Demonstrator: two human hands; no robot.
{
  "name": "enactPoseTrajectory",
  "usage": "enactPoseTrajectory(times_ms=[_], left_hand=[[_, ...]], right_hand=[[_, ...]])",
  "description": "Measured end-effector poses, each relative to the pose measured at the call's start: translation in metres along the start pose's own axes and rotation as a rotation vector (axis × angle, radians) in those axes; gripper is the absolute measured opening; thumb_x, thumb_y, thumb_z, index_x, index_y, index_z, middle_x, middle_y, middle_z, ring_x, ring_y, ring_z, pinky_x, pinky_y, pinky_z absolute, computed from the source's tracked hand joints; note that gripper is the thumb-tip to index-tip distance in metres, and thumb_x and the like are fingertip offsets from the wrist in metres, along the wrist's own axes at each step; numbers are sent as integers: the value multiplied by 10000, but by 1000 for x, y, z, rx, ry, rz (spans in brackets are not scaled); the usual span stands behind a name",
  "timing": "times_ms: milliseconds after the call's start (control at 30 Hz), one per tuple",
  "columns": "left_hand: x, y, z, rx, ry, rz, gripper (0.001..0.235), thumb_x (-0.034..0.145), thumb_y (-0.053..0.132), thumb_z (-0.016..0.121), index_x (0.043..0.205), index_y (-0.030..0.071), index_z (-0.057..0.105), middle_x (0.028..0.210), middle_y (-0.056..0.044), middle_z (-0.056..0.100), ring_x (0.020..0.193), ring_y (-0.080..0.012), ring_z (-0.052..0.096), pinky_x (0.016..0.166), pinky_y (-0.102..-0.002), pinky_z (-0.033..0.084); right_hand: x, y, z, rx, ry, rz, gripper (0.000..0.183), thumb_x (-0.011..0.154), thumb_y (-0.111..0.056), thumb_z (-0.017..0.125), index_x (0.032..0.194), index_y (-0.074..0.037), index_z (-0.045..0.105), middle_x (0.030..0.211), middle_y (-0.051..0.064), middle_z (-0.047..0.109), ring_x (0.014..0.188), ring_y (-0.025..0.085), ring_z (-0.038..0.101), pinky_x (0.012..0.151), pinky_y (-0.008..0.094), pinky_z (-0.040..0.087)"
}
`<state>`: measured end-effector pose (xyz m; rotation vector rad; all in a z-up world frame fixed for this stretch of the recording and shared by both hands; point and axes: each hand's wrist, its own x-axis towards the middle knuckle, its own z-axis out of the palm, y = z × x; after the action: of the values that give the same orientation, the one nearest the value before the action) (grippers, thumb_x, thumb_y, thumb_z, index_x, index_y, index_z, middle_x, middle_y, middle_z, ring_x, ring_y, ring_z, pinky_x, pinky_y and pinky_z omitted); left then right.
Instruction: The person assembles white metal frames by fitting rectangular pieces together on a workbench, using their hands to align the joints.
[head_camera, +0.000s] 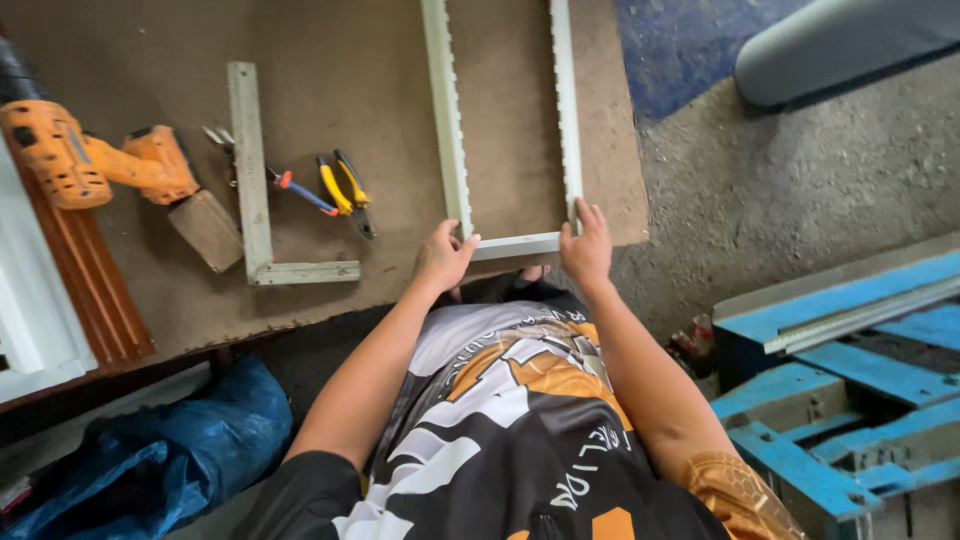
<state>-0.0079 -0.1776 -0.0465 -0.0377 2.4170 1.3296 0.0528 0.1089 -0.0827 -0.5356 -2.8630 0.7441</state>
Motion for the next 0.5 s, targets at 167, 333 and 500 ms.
enactPoseTrajectory(times_ms=[167, 333, 500], left_hand=[[-9, -15, 24, 52, 123, -20, 223, 883, 261, 768, 935, 63, 679, 875, -183, 741, 838, -396, 723, 717, -470, 557], [-23, -27, 20, -7, 153, -89, 190, 842, 249, 784, 929, 82, 768, 876, -153, 765, 807, -307, 762, 735, -406, 584], [-19, -12, 9, 77, 76, -272, 241, 821, 331, 825, 948, 125, 823, 891, -134, 783, 807, -275, 767, 762, -378, 585]], right_hand=[[-23, 6, -6, 33, -31, -47, 493, 969, -207, 707, 1419, -50, 583, 1401, 238, 589, 1320, 419, 530, 1127, 476, 415], [3, 17, -46, 407, -337, 193, 366, 946, -146, 682, 1294, -35, 711, 1074, 151, 750, 926, 255, 695, 857, 361, 571], [31, 23, -55, 580, -561, 442, 322, 928, -178, 746, 1180, 22, 728, 906, 94, 772, 753, 120, 729, 665, 279, 597]])
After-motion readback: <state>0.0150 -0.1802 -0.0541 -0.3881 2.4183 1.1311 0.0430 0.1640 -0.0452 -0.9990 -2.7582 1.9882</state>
